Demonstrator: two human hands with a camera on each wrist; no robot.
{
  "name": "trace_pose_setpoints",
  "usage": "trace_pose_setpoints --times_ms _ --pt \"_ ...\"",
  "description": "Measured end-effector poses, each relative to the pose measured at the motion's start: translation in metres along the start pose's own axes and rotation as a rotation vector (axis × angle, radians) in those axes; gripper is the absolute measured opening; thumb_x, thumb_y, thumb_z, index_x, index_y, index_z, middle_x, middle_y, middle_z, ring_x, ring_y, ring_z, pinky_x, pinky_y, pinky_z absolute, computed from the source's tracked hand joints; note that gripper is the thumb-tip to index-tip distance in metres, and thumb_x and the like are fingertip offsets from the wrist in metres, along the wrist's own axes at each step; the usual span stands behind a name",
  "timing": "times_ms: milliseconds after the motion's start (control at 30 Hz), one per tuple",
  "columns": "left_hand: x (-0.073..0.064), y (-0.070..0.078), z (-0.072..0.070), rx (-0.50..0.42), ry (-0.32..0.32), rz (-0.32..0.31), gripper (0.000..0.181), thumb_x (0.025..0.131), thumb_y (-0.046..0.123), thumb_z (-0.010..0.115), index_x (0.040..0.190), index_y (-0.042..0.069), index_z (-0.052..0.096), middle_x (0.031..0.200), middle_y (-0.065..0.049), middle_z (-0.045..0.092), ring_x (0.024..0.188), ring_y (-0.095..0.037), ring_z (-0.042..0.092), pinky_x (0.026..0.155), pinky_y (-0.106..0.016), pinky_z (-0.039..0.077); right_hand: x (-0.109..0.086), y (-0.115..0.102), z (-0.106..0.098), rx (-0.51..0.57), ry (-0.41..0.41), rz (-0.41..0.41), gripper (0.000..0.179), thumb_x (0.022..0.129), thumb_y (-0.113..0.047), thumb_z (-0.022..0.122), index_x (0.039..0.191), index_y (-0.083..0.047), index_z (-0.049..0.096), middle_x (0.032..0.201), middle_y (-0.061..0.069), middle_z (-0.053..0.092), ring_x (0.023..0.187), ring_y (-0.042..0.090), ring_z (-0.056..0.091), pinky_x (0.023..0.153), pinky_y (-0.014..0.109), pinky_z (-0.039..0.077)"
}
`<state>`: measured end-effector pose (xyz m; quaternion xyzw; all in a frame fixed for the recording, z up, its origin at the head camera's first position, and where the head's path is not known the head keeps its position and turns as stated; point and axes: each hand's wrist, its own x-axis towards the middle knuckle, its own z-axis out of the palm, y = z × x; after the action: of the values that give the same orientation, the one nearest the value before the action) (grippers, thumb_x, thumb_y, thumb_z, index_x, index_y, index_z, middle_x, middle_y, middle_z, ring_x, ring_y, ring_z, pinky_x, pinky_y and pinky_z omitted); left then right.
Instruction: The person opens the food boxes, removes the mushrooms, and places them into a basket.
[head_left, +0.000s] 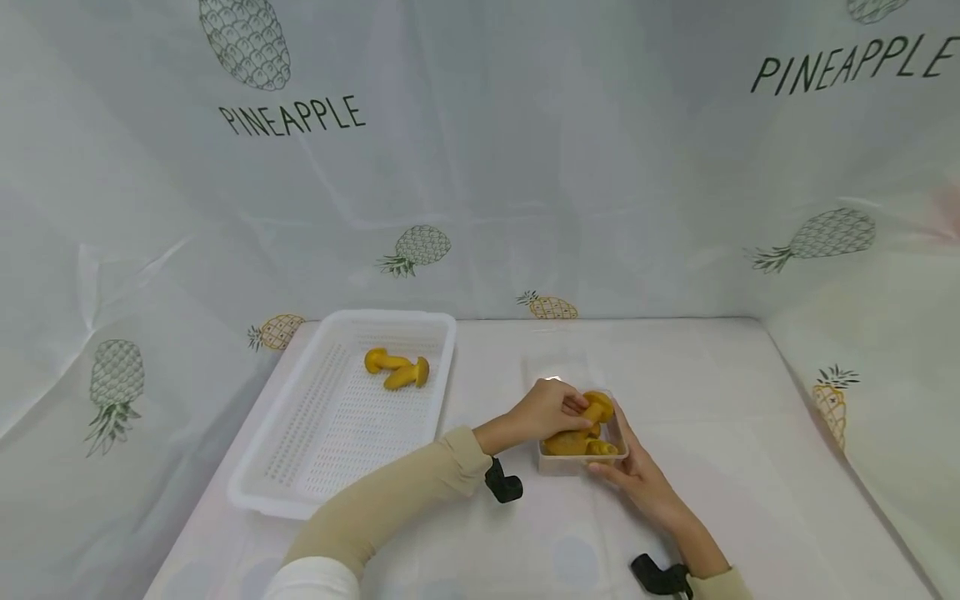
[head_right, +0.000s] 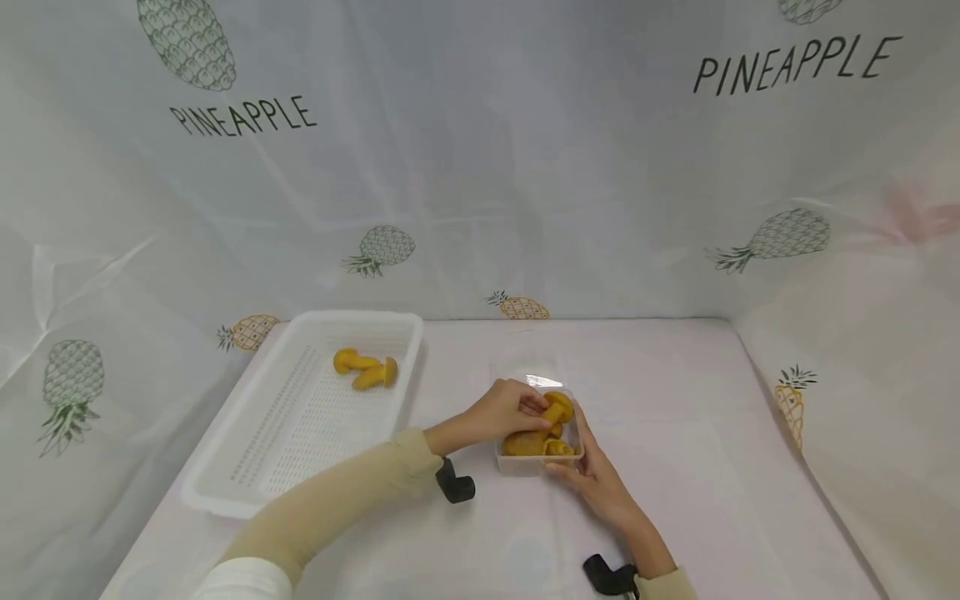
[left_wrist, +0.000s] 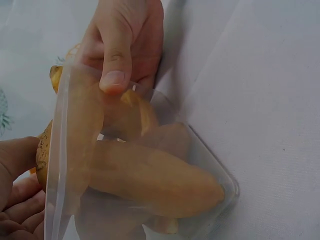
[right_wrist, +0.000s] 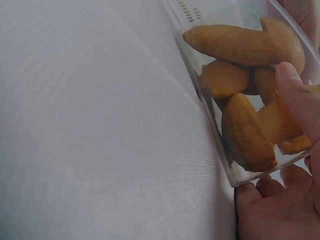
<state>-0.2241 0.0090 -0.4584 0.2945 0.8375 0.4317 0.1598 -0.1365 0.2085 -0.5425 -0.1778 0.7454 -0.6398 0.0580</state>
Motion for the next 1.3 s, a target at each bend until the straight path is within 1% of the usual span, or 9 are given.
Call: trace_pose_setpoints --times_ms 133,233,367,600,733,900,1067,1200,1300 --pt "0.003 0.002 0.002 0.049 0.012 0.006 0.025 0.086 0.013 0.08 0.103 -0.004 0.073 0.092 -0.004 0.073 0.079 0.0 0.067 0.069 -0.011 0.053 0.0 -0.002 -0.002 -0.008 0.001 0.003 0.101 0.097 -0.006 0.066 0.16 -0.022 -0.011 0.164 0.011 -0.018 0.146 0.044 -0.001 0.103 0.008 0.03" --pt "0.004 0.002 0.003 0.081 0.022 0.012 0.024 0.086 0.014 0.08 0.102 -0.003 0.074 0.093 -0.004 0.074 0.079 0.001 0.066 0.069 -0.01 0.052 0.0 -0.002 -0.002 -0.012 0.0 0.005 0.101 0.097 -0.006 0.066 0.16 -0.021 -0.011 0.164 0.011 -0.017 0.146 0.045 0.0 0.102 0.009 0.032" --pt "0.003 0.001 0.003 0.083 0.033 0.016 0.025 0.087 0.014 0.08 0.104 -0.002 0.074 0.097 -0.005 0.074 0.081 0.001 0.067 0.07 -0.01 0.052 0.001 -0.003 -0.002 -0.01 -0.006 0.004 0.101 0.097 -0.006 0.066 0.16 -0.024 -0.011 0.163 0.012 -0.018 0.146 0.046 0.002 0.101 0.009 0.034" --pt "0.002 0.001 0.0 0.021 0.054 0.018 0.027 0.088 0.012 0.078 0.109 -0.003 0.073 0.101 -0.006 0.074 0.084 -0.001 0.067 0.073 -0.011 0.053 0.004 -0.001 -0.002 -0.016 -0.007 -0.009 0.1 0.097 -0.006 0.065 0.16 -0.022 -0.011 0.164 0.01 -0.017 0.146 0.043 -0.001 0.103 0.008 0.029" --pt "0.002 0.001 -0.001 -0.002 0.064 0.022 0.027 0.089 0.012 0.077 0.111 -0.003 0.072 0.104 -0.006 0.073 0.086 -0.001 0.066 0.075 -0.012 0.053 0.005 -0.001 -0.003 -0.024 -0.008 -0.013 0.099 0.098 -0.006 0.064 0.16 -0.02 -0.011 0.164 0.011 -0.016 0.146 0.045 -0.001 0.103 0.008 0.028" --pt "0.0 0.005 -0.004 -0.017 0.093 0.028 0.028 0.091 0.012 0.075 0.115 -0.003 0.072 0.108 -0.008 0.072 0.09 -0.003 0.067 0.077 -0.013 0.053 0.006 -0.003 -0.003 -0.031 -0.002 -0.008 0.099 0.098 -0.007 0.064 0.16 -0.029 -0.009 0.164 0.015 -0.013 0.146 0.047 -0.001 0.103 0.008 0.028" --pt "-0.003 0.009 -0.007 -0.106 0.113 0.017 0.03 0.093 0.012 0.073 0.118 -0.002 0.07 0.113 -0.009 0.072 0.092 -0.007 0.069 0.076 -0.016 0.055 0.005 -0.002 -0.001 -0.065 0.019 0.006 0.099 0.097 -0.008 0.066 0.16 -0.03 -0.007 0.163 0.025 -0.006 0.145 0.05 -0.001 0.102 0.005 0.024" --pt "-0.005 0.014 -0.009 -0.191 0.104 -0.016 0.032 0.094 0.013 0.072 0.121 -0.001 0.069 0.112 -0.008 0.072 0.089 -0.008 0.07 0.07 -0.021 0.058 0.002 -0.001 0.0 -0.051 0.013 0.008 0.099 0.097 -0.007 0.066 0.16 -0.031 -0.007 0.164 0.018 -0.009 0.146 0.046 -0.005 0.104 0.005 0.021" --pt "-0.006 0.016 -0.012 -0.238 0.108 -0.021 0.033 0.094 0.014 0.072 0.123 -0.001 0.068 0.111 -0.007 0.072 0.087 -0.009 0.07 0.069 -0.026 0.06 0.001 0.0 0.0 -0.047 0.012 0.009 0.1 0.096 -0.007 0.066 0.16 -0.033 -0.006 0.165 0.014 -0.01 0.147 0.043 -0.007 0.104 0.005 0.02"
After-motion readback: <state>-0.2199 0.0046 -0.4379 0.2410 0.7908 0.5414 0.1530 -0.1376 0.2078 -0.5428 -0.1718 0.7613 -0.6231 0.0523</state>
